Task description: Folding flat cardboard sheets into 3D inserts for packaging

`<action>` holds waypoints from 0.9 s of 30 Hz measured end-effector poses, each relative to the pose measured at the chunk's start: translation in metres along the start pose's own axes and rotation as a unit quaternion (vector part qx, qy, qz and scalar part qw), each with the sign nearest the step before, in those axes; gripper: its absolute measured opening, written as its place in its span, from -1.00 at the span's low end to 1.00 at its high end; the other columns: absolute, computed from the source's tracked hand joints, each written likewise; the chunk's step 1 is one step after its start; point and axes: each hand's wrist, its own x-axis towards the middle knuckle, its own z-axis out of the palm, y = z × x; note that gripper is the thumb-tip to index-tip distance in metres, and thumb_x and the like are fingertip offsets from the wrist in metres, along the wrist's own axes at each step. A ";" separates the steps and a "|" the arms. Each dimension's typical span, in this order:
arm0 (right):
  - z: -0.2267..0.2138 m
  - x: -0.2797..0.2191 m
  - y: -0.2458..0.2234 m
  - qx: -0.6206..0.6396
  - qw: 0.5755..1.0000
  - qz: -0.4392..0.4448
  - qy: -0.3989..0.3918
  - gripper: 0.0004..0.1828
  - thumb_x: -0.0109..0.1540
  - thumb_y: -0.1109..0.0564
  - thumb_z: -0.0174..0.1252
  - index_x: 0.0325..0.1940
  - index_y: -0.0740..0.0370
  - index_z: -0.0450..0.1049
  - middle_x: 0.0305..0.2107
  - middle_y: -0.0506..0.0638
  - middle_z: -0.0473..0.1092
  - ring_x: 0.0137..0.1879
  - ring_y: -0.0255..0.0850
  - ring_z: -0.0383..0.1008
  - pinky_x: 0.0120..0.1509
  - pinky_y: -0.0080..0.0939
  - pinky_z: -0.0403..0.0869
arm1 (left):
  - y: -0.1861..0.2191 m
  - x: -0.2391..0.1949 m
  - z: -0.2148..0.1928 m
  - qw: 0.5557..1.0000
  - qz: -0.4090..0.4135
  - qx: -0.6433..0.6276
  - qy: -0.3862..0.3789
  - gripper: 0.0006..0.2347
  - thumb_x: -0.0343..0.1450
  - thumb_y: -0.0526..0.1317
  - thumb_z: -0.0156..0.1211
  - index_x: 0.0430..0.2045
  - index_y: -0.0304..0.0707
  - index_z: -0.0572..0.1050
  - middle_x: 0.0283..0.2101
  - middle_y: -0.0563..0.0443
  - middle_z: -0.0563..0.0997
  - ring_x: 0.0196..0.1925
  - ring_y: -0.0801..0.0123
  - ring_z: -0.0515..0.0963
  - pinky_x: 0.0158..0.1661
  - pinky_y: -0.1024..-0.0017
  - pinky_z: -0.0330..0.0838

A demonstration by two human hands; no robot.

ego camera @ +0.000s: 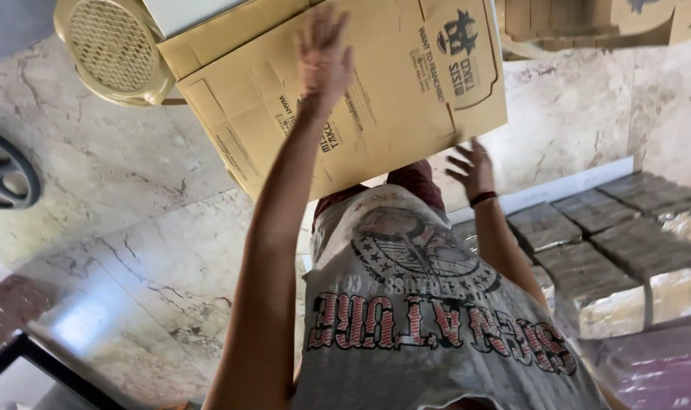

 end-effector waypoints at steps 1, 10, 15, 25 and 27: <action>0.019 -0.019 0.012 0.000 0.999 0.000 -0.032 -0.34 0.23 -0.36 0.06 0.28 -0.01 0.23 0.07 0.05 0.40 0.12 0.00 0.56 0.02 0.03 0.60 | -0.021 -0.007 -0.007 0.996 -0.037 0.031 -0.079 -0.53 0.53 -0.17 0.30 0.36 0.02 0.28 0.47 0.06 0.08 0.54 0.12 -0.07 0.47 -0.12 -0.20; 0.103 -0.043 0.085 0.091 0.972 0.076 -0.202 -0.60 0.22 0.09 0.28 0.05 0.37 0.42 -0.29 0.20 0.50 -0.20 0.07 0.59 -0.02 -0.03 0.65 | 0.058 -0.032 -0.044 0.901 0.109 0.083 -0.413 -0.16 0.44 -0.34 0.33 0.54 0.27 -0.13 0.53 -0.08 -0.45 0.54 -0.12 -0.45 0.45 -0.36 -0.42; 0.130 -0.076 0.100 0.018 0.993 -0.033 -0.114 -0.30 0.21 0.07 0.44 -0.85 0.00 0.12 -0.92 -0.16 0.05 -0.80 -0.37 0.00 -0.62 -0.31 0.02 | 0.092 -0.050 0.010 0.816 0.169 0.223 -0.505 0.03 0.33 -0.53 0.27 0.56 0.37 -0.32 0.47 -0.06 -0.61 0.48 -0.32 -0.53 0.29 -0.68 -0.20; 0.140 -0.137 0.063 0.084 0.996 0.020 -0.001 -0.75 0.22 0.10 0.38 -0.42 0.09 0.42 -0.48 -0.10 0.39 -0.35 -0.29 0.37 -0.26 -0.30 0.42 | 0.092 -0.064 0.022 0.845 0.157 0.242 -0.451 -0.03 0.39 -0.71 -0.21 0.51 0.51 -0.40 0.41 -0.11 -0.73 0.44 -0.49 -0.53 0.22 -0.72 0.02; 0.136 -0.123 0.046 0.108 0.993 -0.036 -0.026 -0.88 0.16 0.15 0.41 -0.34 0.21 0.60 -0.31 -0.01 0.60 -0.17 -0.25 0.61 -0.03 -0.29 0.56 | 0.100 -0.042 0.016 0.846 0.164 0.260 -0.436 -0.04 0.42 -0.70 -0.13 0.51 0.51 -0.38 0.42 -0.11 -0.70 0.47 -0.46 -0.49 0.24 -0.70 0.01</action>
